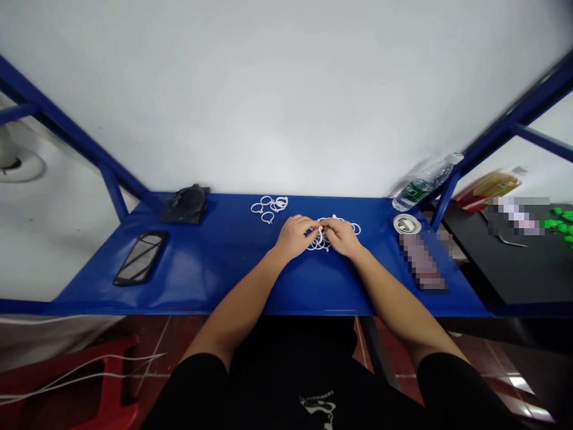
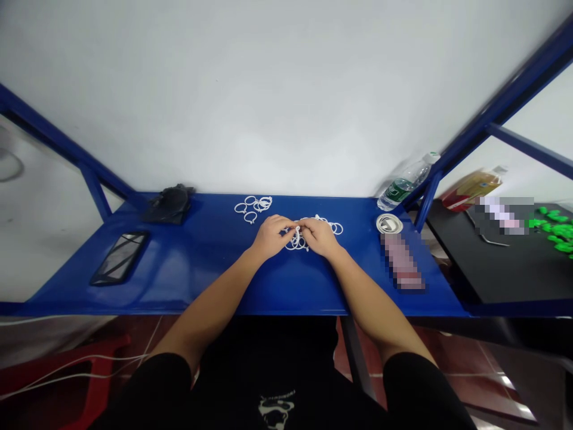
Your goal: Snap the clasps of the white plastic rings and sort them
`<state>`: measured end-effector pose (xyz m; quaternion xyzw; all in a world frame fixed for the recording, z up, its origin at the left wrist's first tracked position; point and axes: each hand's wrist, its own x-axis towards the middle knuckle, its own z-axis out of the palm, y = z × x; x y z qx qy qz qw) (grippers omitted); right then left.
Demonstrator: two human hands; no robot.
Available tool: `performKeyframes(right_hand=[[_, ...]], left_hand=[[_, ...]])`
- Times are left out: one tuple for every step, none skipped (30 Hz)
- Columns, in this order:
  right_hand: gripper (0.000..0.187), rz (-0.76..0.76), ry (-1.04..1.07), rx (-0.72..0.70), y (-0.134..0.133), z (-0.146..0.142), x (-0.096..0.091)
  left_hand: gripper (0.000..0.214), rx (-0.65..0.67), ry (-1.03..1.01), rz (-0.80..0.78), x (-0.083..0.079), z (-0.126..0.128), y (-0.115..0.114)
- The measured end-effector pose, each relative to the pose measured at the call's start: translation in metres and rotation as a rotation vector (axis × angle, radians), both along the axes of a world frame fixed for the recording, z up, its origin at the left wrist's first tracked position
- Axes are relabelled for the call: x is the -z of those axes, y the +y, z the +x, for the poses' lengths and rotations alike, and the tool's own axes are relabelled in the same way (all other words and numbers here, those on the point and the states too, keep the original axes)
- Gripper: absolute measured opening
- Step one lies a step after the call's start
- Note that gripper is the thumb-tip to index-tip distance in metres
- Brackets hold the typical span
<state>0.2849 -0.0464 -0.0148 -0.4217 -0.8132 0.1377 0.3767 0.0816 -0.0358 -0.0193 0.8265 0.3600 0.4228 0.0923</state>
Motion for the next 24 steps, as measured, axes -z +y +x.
performKeyframes(right_hand=[[0.029,-0.001,0.007,-0.005,-0.0002,0.0005,-0.0006],[0.026,-0.002,0.007,-0.007,-0.0004,0.0009,-0.0013],[0.024,-0.001,0.002,-0.007,-0.0006,0.0011,-0.0018],[0.023,0.000,-0.003,-0.006,-0.0007,0.0013,-0.0022],[0.023,0.000,-0.004,-0.004,-0.0007,0.0014,-0.0023],[0.023,0.002,-0.002,0.000,-0.0007,0.0014,-0.0022],[0.024,0.003,0.002,0.006,-0.0005,0.0014,-0.0018],[0.024,0.005,0.006,0.012,-0.0003,0.0015,-0.0013],[0.024,0.006,0.007,0.018,-0.0001,0.0015,-0.0007],[0.025,0.009,0.005,0.024,0.0002,0.0016,-0.0002],[0.025,0.015,0.001,0.028,0.0004,0.0017,0.0002],[0.026,0.021,-0.006,0.027,0.0005,0.0017,0.0005],[0.027,0.028,-0.013,0.023,0.0006,0.0016,0.0005],[0.027,0.035,-0.019,0.016,0.0006,0.0015,0.0004],[0.027,0.043,-0.021,0.009,0.0005,0.0013,0.0002],[0.028,0.050,-0.020,0.003,0.0004,0.0011,-0.0001],[0.028,0.056,-0.018,0.000,0.0003,0.0008,-0.0003],[0.028,0.061,-0.016,-0.001,0.0002,0.0006,-0.0005],[0.029,0.064,-0.015,0.001,0.0001,0.0004,-0.0006],[0.029,0.066,-0.016,0.003,0.0000,0.0002,-0.0007],[0.030,0.066,-0.019,0.007,0.0000,0.0001,-0.0007],[0.031,0.066,-0.024,0.011,-0.0001,0.0000,-0.0007],[0.031,0.064,-0.029,0.016,-0.0002,-0.0001,-0.0007],[0.032,0.062,-0.035,0.024,-0.0003,-0.0002,-0.0007]], left_hand=[[0.008,0.000,0.000,0.002,0.0000,-0.0003,0.0003],[0.008,0.000,0.001,0.005,0.0000,-0.0005,0.0007],[0.008,-0.002,0.002,0.008,0.0000,-0.0007,0.0009],[0.007,-0.007,0.004,0.009,-0.0001,-0.0008,0.0011],[0.007,-0.016,0.005,0.008,-0.0001,-0.0009,0.0012],[0.007,-0.030,0.003,0.005,-0.0002,-0.0010,0.0011],[0.006,-0.045,-0.002,0.002,-0.0004,-0.0010,0.0011],[0.006,-0.056,-0.010,-0.001,-0.0004,-0.0011,0.0010],[0.006,-0.060,-0.021,-0.004,-0.0005,-0.0012,0.0009],[0.007,-0.057,-0.030,-0.006,-0.0004,-0.0014,0.0010],[0.007,-0.051,-0.035,-0.010,-0.0003,-0.0016,0.0011],[0.008,-0.044,-0.033,-0.015,0.0000,-0.0018,0.0013],[0.009,-0.038,-0.027,-0.021,0.0003,-0.0019,0.0015],[0.009,-0.037,-0.020,-0.025,0.0006,-0.0020,0.0017],[0.010,-0.041,-0.011,-0.027,0.0009,-0.0020,0.0020],[0.010,-0.046,-0.002,-0.027,0.0012,-0.0019,0.0021],[0.010,-0.052,0.007,-0.025,0.0014,-0.0017,0.0022],[0.010,-0.058,0.012,-0.021,0.0016,-0.0014,0.0023],[0.010,-0.066,0.015,-0.015,0.0018,-0.0011,0.0022],[0.011,-0.073,0.017,-0.010,0.0019,-0.0007,0.0021],[0.012,-0.077,0.016,-0.005,0.0021,-0.0004,0.0021],[0.012,-0.079,0.011,0.002,0.0025,-0.0001,0.0021],[0.012,-0.078,0.002,0.010,0.0029,0.0001,0.0023],[0.012,-0.073,-0.007,0.017,0.0035,0.0001,0.0025]])
